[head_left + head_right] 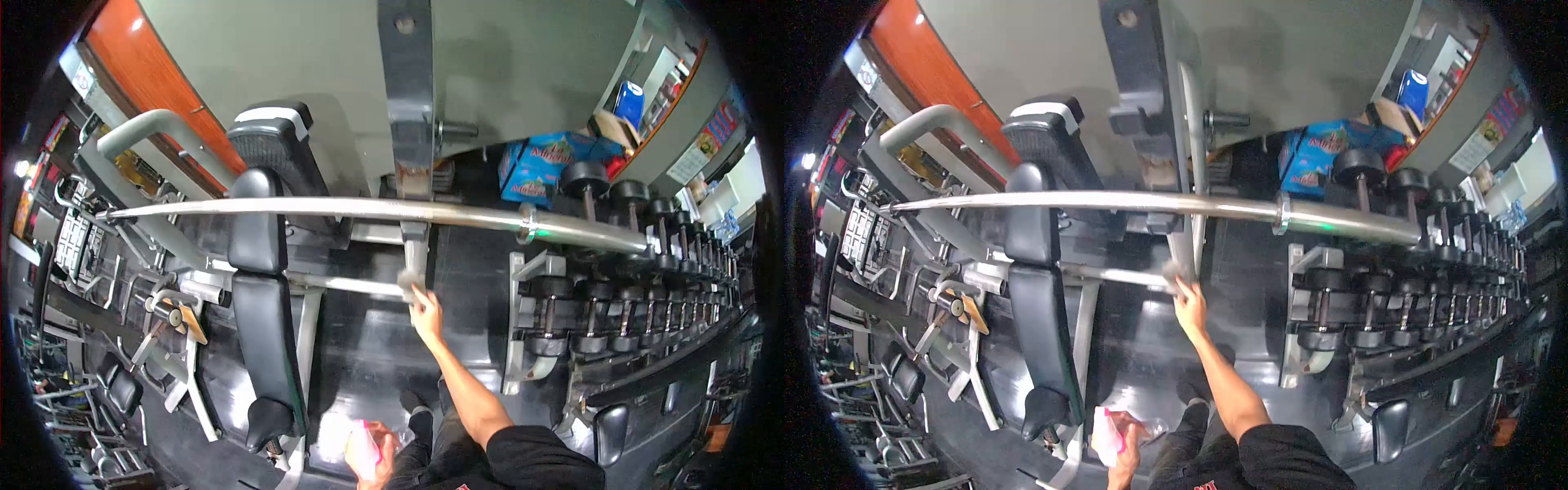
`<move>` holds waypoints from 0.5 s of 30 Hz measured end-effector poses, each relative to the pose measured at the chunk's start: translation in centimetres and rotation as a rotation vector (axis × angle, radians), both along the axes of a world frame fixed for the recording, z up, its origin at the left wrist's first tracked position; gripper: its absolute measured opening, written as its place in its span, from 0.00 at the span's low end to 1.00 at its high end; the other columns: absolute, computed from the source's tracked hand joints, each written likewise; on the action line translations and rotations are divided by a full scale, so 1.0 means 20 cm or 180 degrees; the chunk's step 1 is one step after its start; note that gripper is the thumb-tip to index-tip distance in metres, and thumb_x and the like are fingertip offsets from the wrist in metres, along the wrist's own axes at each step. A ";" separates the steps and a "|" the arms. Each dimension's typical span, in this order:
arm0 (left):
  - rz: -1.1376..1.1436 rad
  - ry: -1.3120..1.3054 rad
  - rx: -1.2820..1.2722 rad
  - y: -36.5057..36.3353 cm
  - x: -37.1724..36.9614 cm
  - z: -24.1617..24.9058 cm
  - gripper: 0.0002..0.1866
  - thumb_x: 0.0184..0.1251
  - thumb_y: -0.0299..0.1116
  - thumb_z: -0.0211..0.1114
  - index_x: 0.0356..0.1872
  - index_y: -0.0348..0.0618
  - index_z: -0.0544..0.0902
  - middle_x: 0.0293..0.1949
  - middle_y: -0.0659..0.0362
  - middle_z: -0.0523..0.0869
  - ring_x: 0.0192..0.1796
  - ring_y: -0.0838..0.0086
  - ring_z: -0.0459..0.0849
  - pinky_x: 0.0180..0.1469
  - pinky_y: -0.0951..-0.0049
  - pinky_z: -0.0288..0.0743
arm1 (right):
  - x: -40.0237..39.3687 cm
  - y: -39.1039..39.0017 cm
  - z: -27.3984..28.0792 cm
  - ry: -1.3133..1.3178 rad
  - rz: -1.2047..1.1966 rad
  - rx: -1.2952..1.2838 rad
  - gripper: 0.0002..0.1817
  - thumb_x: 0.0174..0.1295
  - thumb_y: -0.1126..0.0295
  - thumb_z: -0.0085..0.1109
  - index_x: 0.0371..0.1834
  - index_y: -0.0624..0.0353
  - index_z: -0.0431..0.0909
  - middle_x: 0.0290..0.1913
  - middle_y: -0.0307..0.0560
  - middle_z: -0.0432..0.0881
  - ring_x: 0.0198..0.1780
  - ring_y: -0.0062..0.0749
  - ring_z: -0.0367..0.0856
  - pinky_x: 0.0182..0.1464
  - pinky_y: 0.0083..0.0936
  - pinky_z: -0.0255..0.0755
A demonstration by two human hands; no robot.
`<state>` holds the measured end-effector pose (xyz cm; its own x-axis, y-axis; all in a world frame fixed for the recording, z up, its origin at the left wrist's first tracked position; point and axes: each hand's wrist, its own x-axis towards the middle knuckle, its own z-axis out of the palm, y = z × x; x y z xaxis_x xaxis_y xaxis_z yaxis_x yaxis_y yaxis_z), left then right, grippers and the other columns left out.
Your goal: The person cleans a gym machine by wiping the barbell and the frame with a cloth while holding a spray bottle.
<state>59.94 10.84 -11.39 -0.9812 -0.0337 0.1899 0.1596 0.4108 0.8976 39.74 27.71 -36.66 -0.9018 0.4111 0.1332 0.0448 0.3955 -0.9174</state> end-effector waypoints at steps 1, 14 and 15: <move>0.0171 -0.0138 0.0512 -0.01 0.07 0.01 0.09 0.60 0.20 0.59 0.41 0.32 0.72 0.24 0.53 0.81 0.23 0.71 0.82 0.28 0.73 0.77 | 0.09 0.00 0.06 -0.0006 0.0010 -0.0297 0.27 0.54 0.82 0.55 0.59 0.48 0.79 0.49 0.54 0.77 0.44 0.41 0.81 0.46 0.30 0.75; -0.0020 0.0348 0.0748 -0.33 0.37 0.35 0.19 0.59 0.15 0.54 0.52 0.35 0.64 0.28 0.45 0.80 0.22 0.68 0.83 0.26 0.71 0.81 | 0.54 -0.03 0.61 0.0174 -0.0200 -0.0729 0.23 0.55 0.81 0.53 0.54 0.51 0.82 0.45 0.48 0.81 0.47 0.36 0.81 0.51 0.25 0.72; -0.0045 0.0366 0.0757 -0.34 0.37 0.36 0.19 0.59 0.15 0.54 0.52 0.35 0.64 0.28 0.45 0.80 0.22 0.68 0.83 0.26 0.71 0.81 | 0.53 -0.01 0.67 0.0163 -0.0128 -0.0825 0.23 0.55 0.80 0.54 0.55 0.52 0.81 0.47 0.49 0.81 0.50 0.36 0.80 0.53 0.24 0.71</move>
